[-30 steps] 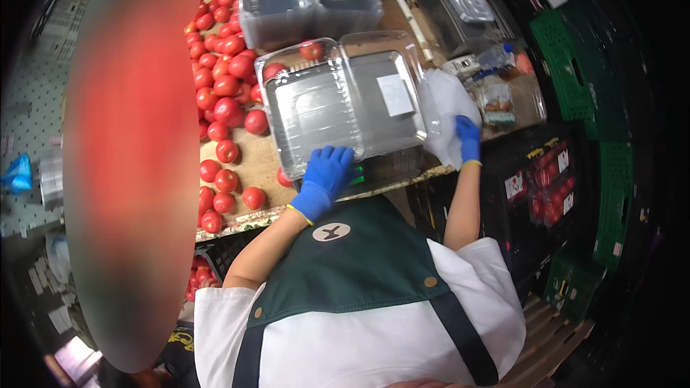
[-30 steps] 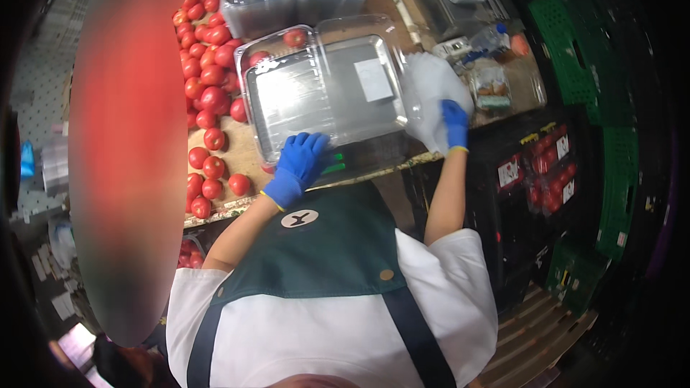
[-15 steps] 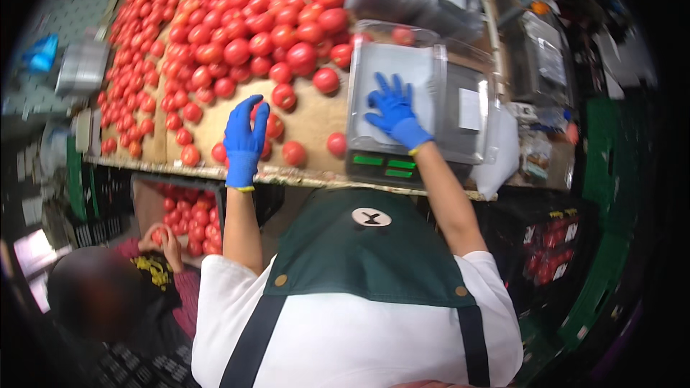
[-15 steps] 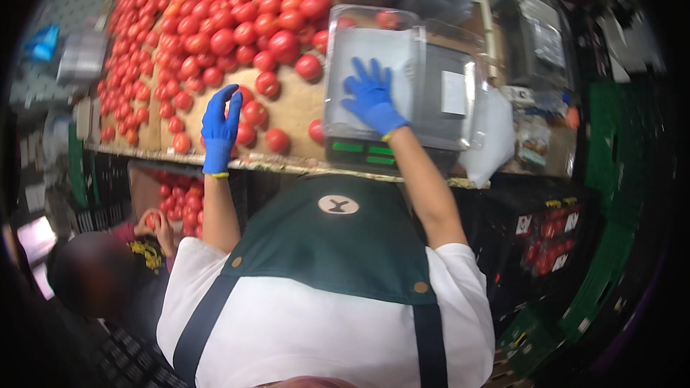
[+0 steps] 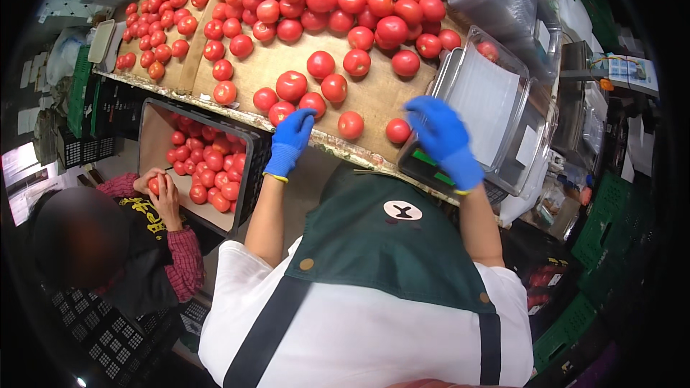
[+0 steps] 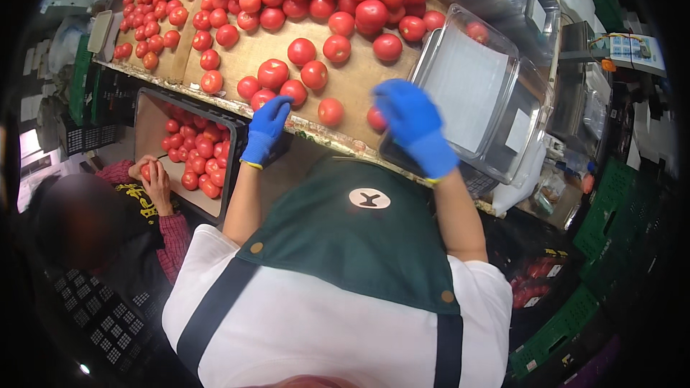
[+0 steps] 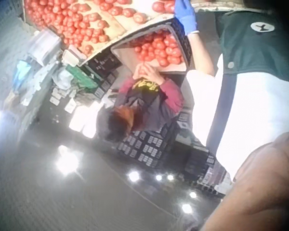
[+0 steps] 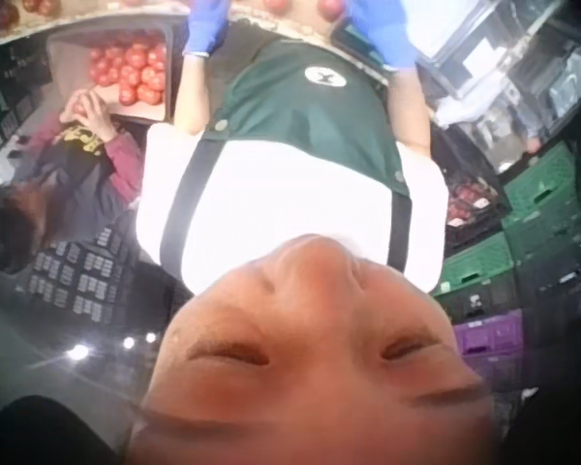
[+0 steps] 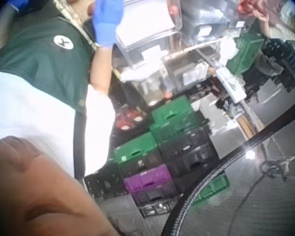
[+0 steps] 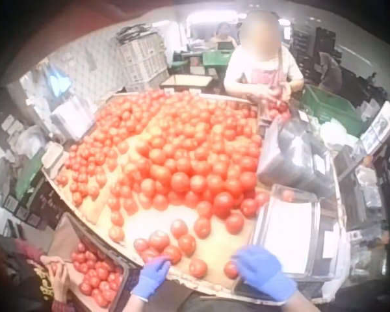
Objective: The person places tomatoes into a clear plastic container on a digital scale, closes the lid, and moves the container aside. This process is repeated multiple times with new containers and tomatoes.
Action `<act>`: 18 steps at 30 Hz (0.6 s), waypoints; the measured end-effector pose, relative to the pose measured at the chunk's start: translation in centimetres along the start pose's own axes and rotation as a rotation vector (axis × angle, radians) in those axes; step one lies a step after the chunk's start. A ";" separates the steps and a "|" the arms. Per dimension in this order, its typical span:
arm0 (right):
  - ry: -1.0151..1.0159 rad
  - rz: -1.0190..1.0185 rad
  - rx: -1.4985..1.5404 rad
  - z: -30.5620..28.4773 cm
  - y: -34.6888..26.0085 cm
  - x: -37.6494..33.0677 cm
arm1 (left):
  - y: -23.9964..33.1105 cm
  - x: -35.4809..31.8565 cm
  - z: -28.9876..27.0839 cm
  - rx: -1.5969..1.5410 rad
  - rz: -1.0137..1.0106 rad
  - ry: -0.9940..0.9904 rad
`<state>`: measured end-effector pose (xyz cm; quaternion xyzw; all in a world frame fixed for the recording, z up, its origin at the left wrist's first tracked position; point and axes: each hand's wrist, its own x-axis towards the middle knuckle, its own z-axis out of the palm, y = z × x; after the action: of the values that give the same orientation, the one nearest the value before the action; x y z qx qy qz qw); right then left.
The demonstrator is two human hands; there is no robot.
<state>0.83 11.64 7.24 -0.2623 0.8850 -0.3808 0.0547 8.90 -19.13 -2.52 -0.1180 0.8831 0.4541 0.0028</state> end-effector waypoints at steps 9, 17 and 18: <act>-0.308 -0.197 -0.122 18.2 4.7 1.3 | 0.4 4.3 2.2 0.219 0.393 -0.015; -0.346 0.488 1.428 5.3 -0.2 -4.5 | 1.6 9.8 6.7 -0.206 0.125 -0.349; -0.283 0.464 1.717 3.5 -0.7 -5.9 | 2.1 9.5 6.6 -0.479 -0.051 -0.438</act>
<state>7.23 12.00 4.70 0.0095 0.3116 -0.8544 0.4157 -1.47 -14.60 -5.82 -0.0367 0.7265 0.6632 0.1763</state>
